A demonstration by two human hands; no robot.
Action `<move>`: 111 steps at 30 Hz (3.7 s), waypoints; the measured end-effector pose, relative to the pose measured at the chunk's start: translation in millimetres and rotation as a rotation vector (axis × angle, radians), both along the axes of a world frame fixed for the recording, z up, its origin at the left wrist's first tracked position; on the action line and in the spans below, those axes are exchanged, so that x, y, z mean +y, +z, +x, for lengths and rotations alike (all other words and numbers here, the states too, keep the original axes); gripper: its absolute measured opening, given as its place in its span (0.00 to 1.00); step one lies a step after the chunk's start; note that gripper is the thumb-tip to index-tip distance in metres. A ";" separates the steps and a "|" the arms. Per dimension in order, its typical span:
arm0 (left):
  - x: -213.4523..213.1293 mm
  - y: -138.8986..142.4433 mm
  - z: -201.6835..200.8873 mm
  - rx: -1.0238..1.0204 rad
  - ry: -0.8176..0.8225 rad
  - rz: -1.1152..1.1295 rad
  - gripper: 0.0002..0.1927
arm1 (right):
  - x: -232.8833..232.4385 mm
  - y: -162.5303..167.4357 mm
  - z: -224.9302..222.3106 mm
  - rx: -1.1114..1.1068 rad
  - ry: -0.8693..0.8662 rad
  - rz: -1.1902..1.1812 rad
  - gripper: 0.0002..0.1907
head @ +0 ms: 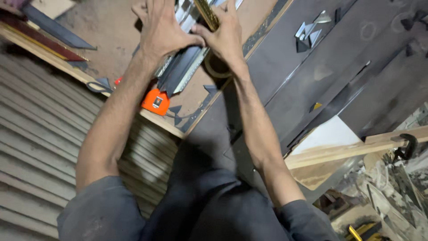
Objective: The person measures metal picture-frame moulding strips with a steel ruler and a tape measure, marks a strip, and sorts and stacks the measured strips on the workbench. They pick strips one at a time, align them, and set measured pieces aside in a pile.
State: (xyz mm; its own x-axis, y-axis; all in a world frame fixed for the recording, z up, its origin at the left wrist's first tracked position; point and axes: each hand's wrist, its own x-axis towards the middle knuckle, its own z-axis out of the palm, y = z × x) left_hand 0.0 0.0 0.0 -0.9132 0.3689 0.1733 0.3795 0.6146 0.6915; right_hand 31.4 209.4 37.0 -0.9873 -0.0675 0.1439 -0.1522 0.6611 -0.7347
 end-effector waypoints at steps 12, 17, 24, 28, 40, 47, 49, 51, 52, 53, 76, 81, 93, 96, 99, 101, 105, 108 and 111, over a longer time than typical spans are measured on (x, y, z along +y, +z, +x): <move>-46.8 -16.1 18.3 0.178 0.028 -0.204 0.55 | -17.9 -27.8 87.4 -0.519 -0.212 -1.056 0.20; -56.9 -32.3 30.9 -0.208 0.014 0.175 0.41 | -12.6 -42.5 121.4 -0.240 -0.409 -0.692 0.35; -34.7 19.8 -10.3 -0.191 0.066 0.011 0.35 | 36.7 -16.7 109.6 -0.029 -0.612 -0.846 0.38; -21.6 30.4 -0.5 -0.192 0.037 -0.079 0.34 | 58.9 -9.9 97.9 0.067 -0.689 -0.680 0.34; 15.7 35.8 7.1 -0.037 0.024 -0.227 0.38 | 48.6 78.6 41.3 0.389 -0.392 -0.502 0.40; 12.6 31.7 18.2 0.065 0.102 -0.214 0.35 | 51.8 110.4 159.3 0.108 -0.185 -0.369 0.27; 10.8 31.2 30.8 0.152 0.138 -0.170 0.31 | 50.0 91.9 242.0 0.098 -0.016 -0.381 0.21; 15.3 27.8 47.7 0.175 0.086 -0.128 0.28 | 55.1 72.3 318.1 -0.044 -0.046 -0.286 0.16; 20.0 24.2 58.2 0.177 0.047 -0.122 0.27 | 58.5 63.9 352.8 -0.232 -0.251 -0.367 0.15; 26.5 20.5 69.5 0.171 0.011 -0.132 0.25 | 62.3 59.2 385.5 -0.420 -0.452 -0.445 0.15; 166.2 80.1 374.2 -0.438 -0.600 0.158 0.28 | 130.8 93.3 503.9 0.228 -0.489 0.766 0.21; 215.2 76.5 423.6 -0.271 -0.812 0.093 0.16 | 209.4 78.8 520.9 0.305 -0.240 0.824 0.15; 281.8 95.5 470.9 0.259 -0.361 -0.086 0.21 | 354.5 25.7 492.9 0.398 -0.213 0.660 0.07; 281.6 80.2 470.3 0.097 -0.167 0.091 0.11 | 376.6 26.8 474.4 0.374 -0.321 0.677 0.09; 280.2 60.2 455.9 -0.358 -0.050 0.317 0.11 | 367.5 29.3 457.9 0.215 -0.319 0.687 0.13; 276.4 50.2 441.7 -0.600 0.004 0.381 0.12 | 352.6 31.8 455.9 0.112 -0.247 0.756 0.19; 272.4 41.1 415.0 -0.734 -0.038 0.265 0.14 | 335.5 34.7 469.7 0.083 -0.046 0.628 0.39; 272.4 38.4 403.7 -0.572 -0.169 0.218 0.13 | 330.8 24.5 475.2 0.062 -0.037 0.636 0.39; 270.2 36.1 397.8 -0.632 -0.227 0.194 0.14 | 328.3 8.8 471.4 0.129 -0.095 0.632 0.33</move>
State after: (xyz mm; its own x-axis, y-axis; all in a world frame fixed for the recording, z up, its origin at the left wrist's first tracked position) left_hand 397.8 270.2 36.1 -0.7650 0.5783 -0.2834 -0.0272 0.4107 0.9114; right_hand 502.8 537.7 45.8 -0.9705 -0.0915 0.2233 -0.1332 0.9746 -0.1798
